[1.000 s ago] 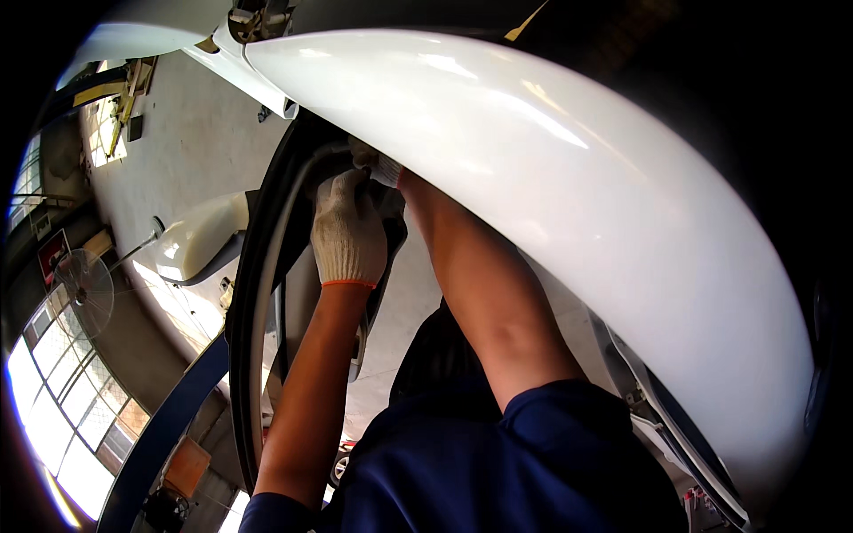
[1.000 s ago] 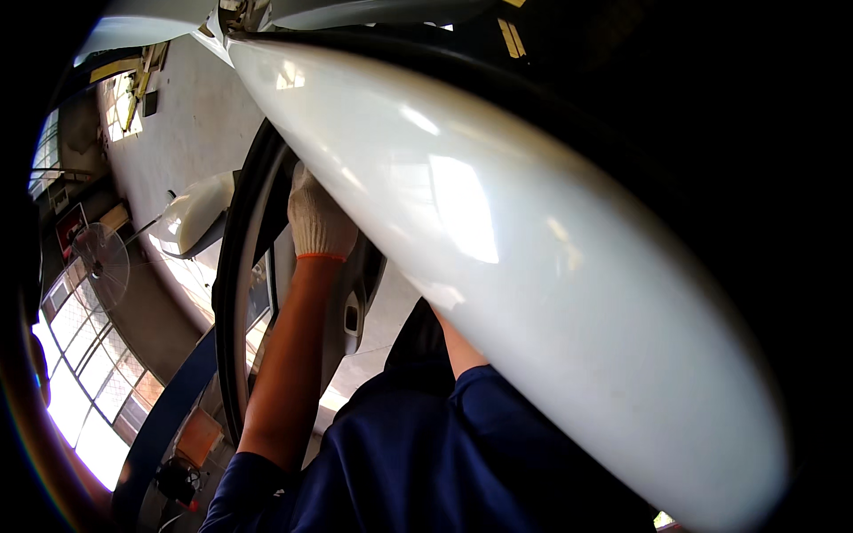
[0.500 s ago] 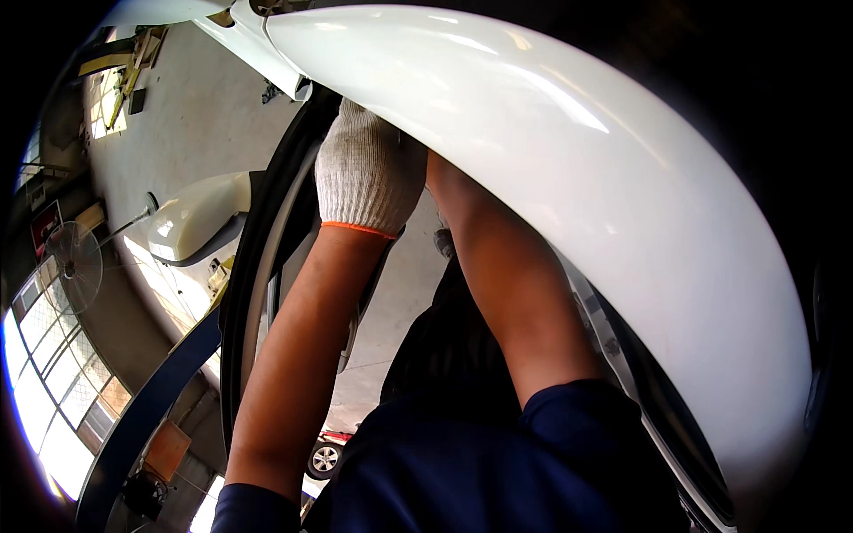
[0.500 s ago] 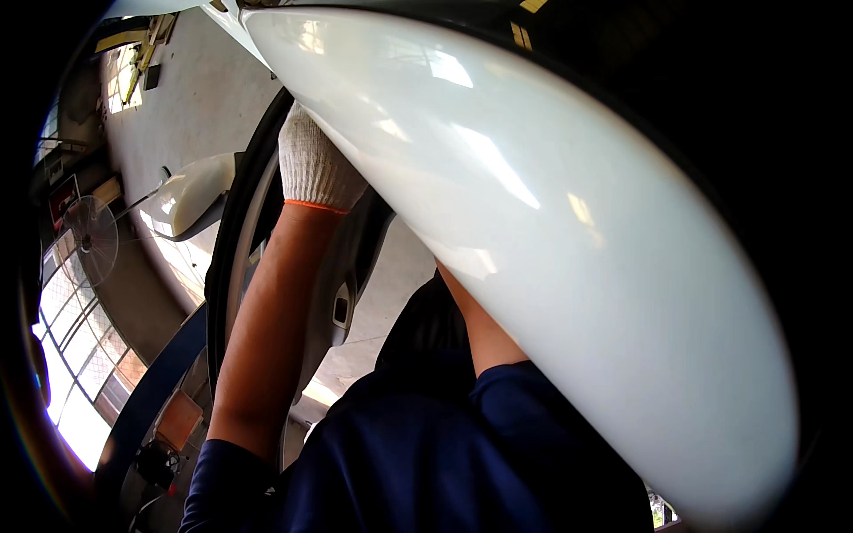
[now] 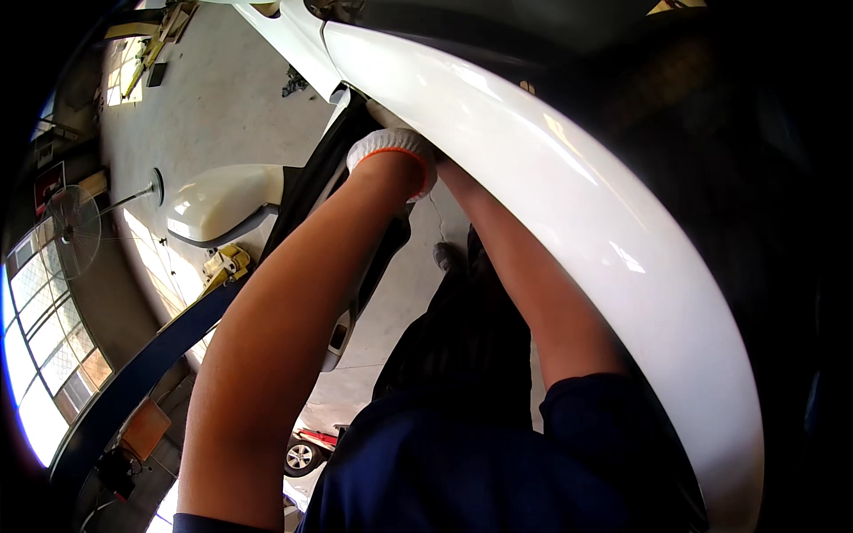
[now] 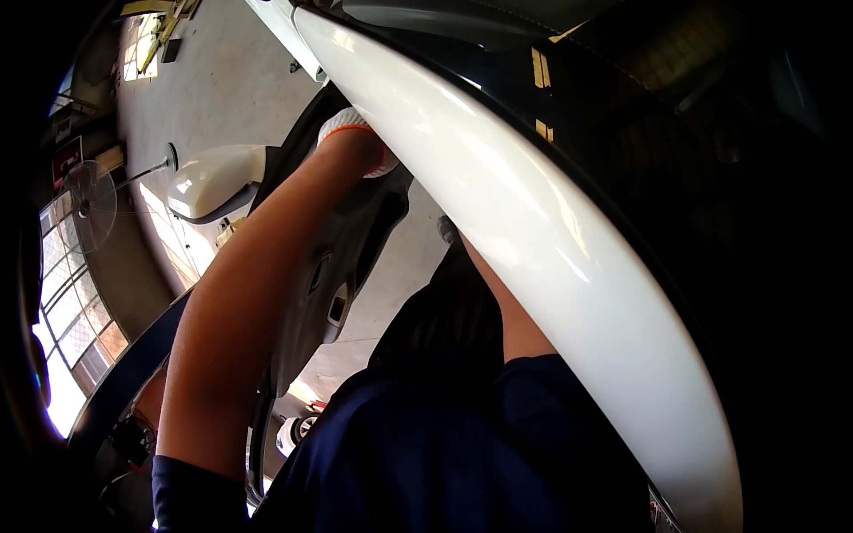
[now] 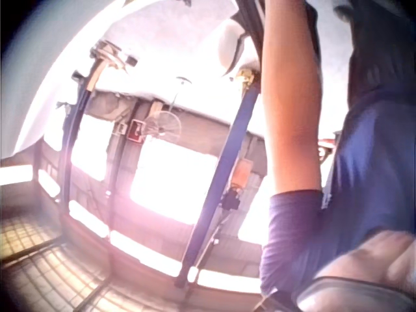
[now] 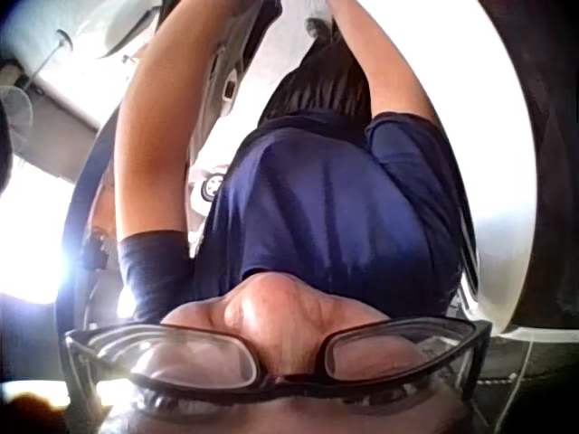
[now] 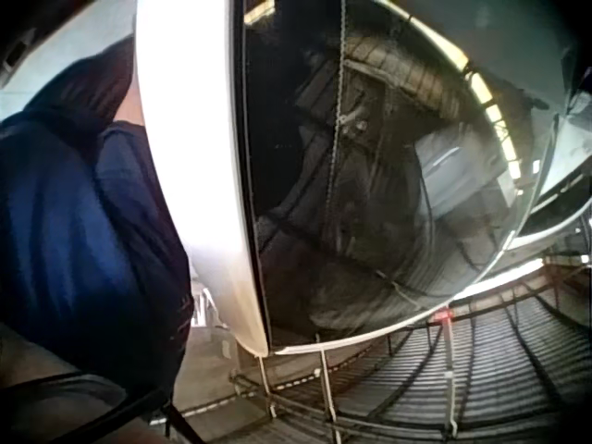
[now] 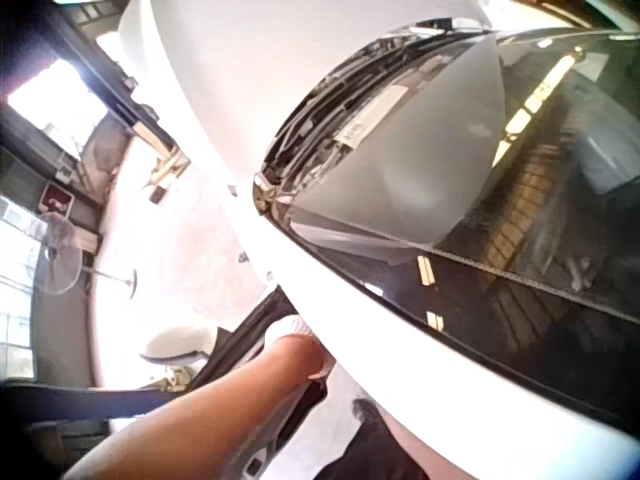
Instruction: The person removes fasteners from the front bumper of a white car using a screwdriver and socket wrench, then detaches the bumper cover and places it on the floor. The person also removes a door seal strip from the driver's side door.
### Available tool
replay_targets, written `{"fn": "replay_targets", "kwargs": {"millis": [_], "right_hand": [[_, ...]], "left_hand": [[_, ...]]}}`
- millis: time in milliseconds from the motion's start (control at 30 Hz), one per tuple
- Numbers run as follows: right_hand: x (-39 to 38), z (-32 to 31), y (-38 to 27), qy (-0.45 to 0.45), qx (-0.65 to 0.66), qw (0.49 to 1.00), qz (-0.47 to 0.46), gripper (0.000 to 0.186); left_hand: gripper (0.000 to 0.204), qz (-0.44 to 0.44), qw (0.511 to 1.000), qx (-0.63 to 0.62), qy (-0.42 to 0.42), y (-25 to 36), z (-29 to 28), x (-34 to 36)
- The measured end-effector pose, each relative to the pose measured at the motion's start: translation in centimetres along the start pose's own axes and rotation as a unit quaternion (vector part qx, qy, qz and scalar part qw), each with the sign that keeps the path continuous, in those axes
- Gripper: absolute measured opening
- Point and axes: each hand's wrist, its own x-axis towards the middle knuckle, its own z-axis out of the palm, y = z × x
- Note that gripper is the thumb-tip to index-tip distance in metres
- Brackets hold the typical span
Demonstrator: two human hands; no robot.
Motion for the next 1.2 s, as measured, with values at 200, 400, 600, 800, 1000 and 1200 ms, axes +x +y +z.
{"fn": "replay_targets", "kwargs": {"millis": [200,400,600,800,1000,1200], "right_hand": [[0.6,1.8,-1.0,-0.022,-0.087,0.996,-0.03,0.052],[0.5,0.5,-2.0,-0.012,-0.151,0.988,-0.038,0.055],[0.5,1.8,-2.2,-0.013,-0.202,0.978,-0.048,0.057],[0.4,2.2,-2.5,0.01,-0.265,0.963,-0.037,0.06],[-0.2,1.1,-2.2,0.057,-0.331,0.942,-0.016,0.063],[0.9,2.2,-1.9,0.053,-0.368,0.928,-0.007,0.066]], "left_hand": [[0.03,-0.031,0.999,-0.028,0.02,-2.1,2.0,-1.7],[0.018,0.018,0.992,0.055,0.11,-1.3,1.8,-5.1],[0.022,-0.048,0.984,0.056,0.165,-0.6,4.6,-5.2],[0.033,-0.014,0.904,-0.341,0.257,1.7,-1.6,-10.9],[0.043,0.138,0.884,-0.206,0.397,0.1,-4.1,-19.7],[0.06,-0.102,0.933,-0.093,0.332,-7.1,-2.0,-29.3]]}}
